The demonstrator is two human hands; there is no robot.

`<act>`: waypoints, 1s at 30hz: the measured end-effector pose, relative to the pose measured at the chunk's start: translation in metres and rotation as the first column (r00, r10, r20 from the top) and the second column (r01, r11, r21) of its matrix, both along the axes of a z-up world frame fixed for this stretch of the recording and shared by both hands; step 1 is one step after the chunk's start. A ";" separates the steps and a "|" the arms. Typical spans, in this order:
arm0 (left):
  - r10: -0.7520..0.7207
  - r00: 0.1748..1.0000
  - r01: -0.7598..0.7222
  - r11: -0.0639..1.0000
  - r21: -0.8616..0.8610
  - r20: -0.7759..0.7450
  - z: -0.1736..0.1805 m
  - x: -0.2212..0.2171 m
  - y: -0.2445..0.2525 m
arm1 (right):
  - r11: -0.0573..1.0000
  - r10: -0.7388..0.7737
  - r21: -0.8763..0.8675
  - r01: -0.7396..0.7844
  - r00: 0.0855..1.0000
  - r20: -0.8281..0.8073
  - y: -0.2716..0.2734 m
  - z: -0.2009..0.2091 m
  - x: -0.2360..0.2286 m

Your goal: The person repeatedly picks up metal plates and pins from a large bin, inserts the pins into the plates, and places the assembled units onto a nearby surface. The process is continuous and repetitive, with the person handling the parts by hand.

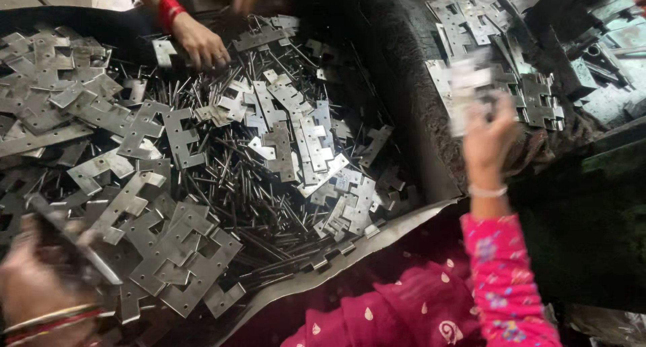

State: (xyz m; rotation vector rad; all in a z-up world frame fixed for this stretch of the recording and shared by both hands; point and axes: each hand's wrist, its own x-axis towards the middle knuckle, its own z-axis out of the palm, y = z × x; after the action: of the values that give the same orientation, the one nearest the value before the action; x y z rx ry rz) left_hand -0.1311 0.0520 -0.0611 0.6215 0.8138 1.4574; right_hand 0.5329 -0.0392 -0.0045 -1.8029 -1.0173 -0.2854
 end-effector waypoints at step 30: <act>0.058 -0.151 0.674 0.736 -0.060 -0.987 -0.019 0.197 -0.098 | 0.264 0.840 -0.483 -0.835 0.445 -0.309 -0.023 -0.060 -0.202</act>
State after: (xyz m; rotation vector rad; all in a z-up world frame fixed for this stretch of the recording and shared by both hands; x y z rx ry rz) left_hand 0.0655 -0.0457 -0.0801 2.4072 1.1870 0.3232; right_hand 0.3306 -0.0627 -0.0646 -1.4323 -2.1011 0.8058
